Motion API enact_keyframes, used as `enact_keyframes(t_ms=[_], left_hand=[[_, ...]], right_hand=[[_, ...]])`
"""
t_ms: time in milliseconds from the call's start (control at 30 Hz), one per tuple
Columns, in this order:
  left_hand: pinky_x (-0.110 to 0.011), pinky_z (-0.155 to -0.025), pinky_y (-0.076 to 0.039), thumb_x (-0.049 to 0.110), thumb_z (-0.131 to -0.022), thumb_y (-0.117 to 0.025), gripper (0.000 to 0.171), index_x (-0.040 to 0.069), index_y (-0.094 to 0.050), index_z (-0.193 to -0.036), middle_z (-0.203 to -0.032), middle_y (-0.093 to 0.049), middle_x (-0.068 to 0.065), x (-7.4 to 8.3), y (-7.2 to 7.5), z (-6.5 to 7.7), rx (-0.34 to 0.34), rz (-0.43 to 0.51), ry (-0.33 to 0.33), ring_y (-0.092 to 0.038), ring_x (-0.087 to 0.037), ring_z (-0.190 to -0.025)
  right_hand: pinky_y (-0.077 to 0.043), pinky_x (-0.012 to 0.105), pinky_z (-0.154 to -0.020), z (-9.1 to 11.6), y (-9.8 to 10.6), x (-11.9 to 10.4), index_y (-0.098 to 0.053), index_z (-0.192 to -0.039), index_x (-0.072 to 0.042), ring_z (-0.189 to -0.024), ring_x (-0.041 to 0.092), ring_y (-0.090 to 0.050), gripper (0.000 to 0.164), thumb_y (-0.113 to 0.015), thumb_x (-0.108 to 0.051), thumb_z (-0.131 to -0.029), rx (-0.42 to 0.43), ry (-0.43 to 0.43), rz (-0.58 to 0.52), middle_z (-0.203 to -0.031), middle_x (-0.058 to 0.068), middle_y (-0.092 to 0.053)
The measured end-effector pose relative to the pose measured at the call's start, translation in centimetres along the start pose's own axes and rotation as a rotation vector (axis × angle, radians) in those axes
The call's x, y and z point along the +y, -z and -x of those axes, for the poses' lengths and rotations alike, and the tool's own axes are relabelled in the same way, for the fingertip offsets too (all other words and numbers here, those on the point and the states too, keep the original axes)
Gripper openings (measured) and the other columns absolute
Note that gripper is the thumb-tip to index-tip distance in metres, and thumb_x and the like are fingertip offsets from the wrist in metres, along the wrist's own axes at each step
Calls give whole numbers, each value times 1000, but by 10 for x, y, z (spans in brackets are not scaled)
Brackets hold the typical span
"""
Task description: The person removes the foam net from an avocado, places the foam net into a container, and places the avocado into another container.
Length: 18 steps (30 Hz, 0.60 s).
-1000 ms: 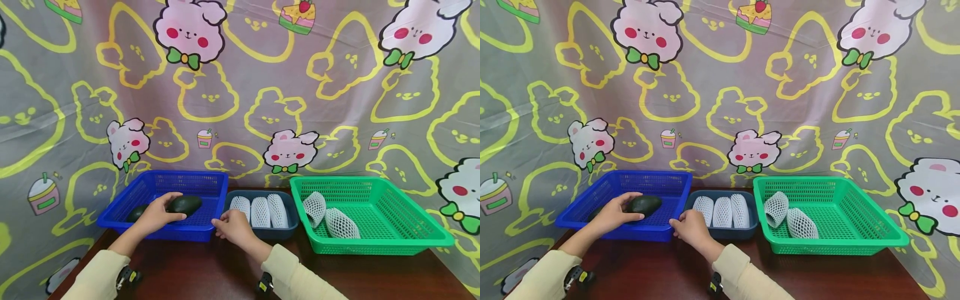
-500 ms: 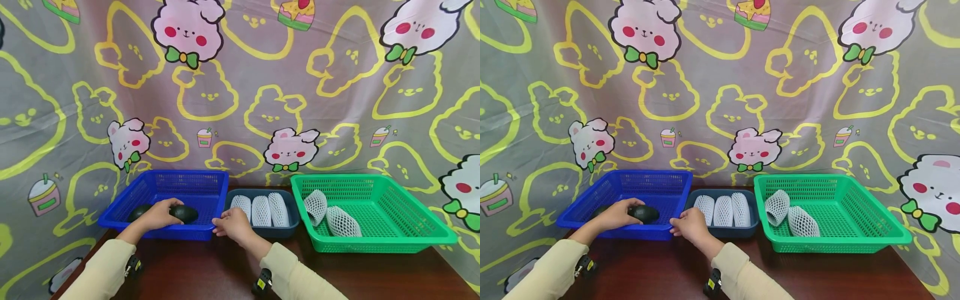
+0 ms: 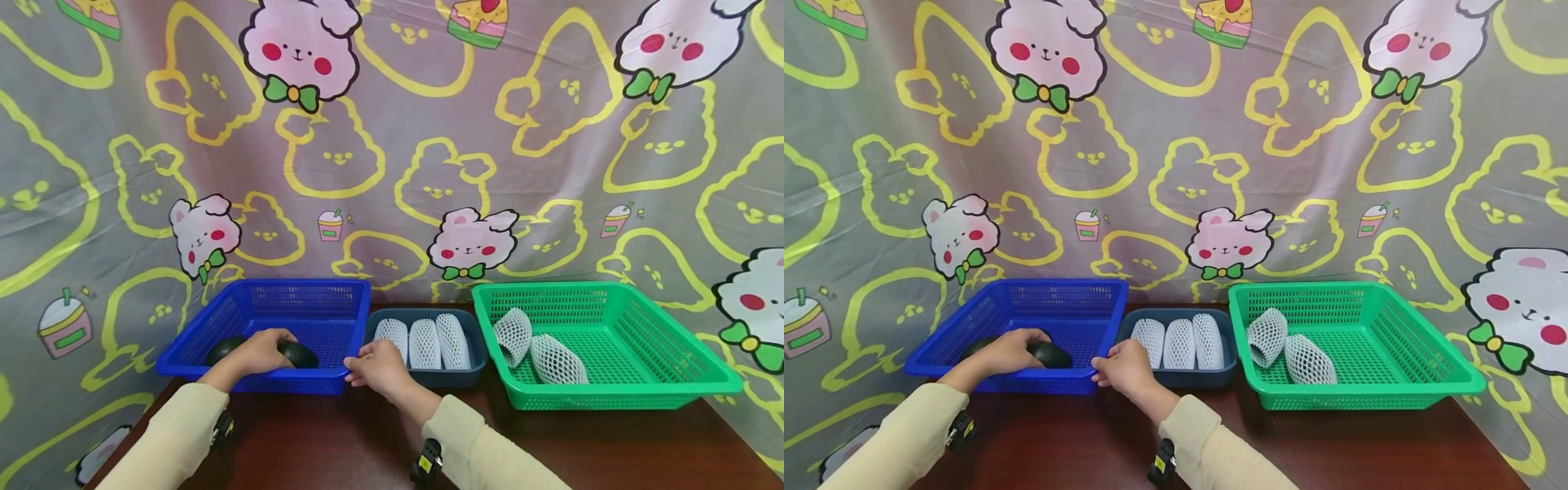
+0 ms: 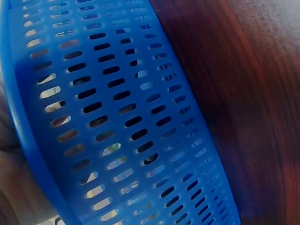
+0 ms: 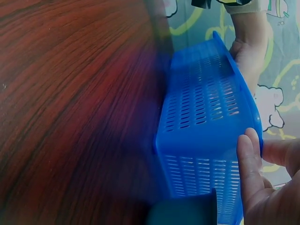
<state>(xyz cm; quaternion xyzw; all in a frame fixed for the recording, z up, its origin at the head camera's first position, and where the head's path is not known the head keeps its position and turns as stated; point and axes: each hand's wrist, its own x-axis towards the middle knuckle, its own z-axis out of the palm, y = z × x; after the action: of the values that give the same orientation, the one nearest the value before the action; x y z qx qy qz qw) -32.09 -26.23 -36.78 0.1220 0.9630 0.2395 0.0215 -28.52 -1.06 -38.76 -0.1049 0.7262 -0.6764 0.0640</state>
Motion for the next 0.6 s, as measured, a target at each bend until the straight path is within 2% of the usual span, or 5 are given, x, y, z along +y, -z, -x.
enact_keyframes(t_ms=[267, 400, 600], left_hand=[[-51, -87, -46, 14, -69, -84, 45, 1, -67, -109, -107, -66, -15, -1, -1, -5, -45, -22, 34, -58, -36, -103], [-51, -88, -46, 12, -70, -83, 45, -2, -66, -108, -110, -64, -19, 1, -1, -7, -76, -82, 26, -57, -39, -106], [-52, -89, -46, 8, -74, -77, 35, -4, -65, -105, -109, -64, -22, 6, 2, -7, -137, -195, 35, -57, -41, -106]], right_hand=[[-57, 31, -55, 3, -1, -2, -62, -87, 10, -64, 29, -70, 12, -69, 0, -88, 6, -5, 15, -69, 16, -68], [-56, 30, -55, 4, -1, -1, -62, -87, 9, -61, 24, -69, 13, -69, -1, -89, 10, -8, 33, -68, 15, -68], [-56, 30, -55, 4, -1, -1, -60, -87, 9, -62, 27, -69, 13, -69, -1, -88, 8, -4, 33, -68, 15, -68]])
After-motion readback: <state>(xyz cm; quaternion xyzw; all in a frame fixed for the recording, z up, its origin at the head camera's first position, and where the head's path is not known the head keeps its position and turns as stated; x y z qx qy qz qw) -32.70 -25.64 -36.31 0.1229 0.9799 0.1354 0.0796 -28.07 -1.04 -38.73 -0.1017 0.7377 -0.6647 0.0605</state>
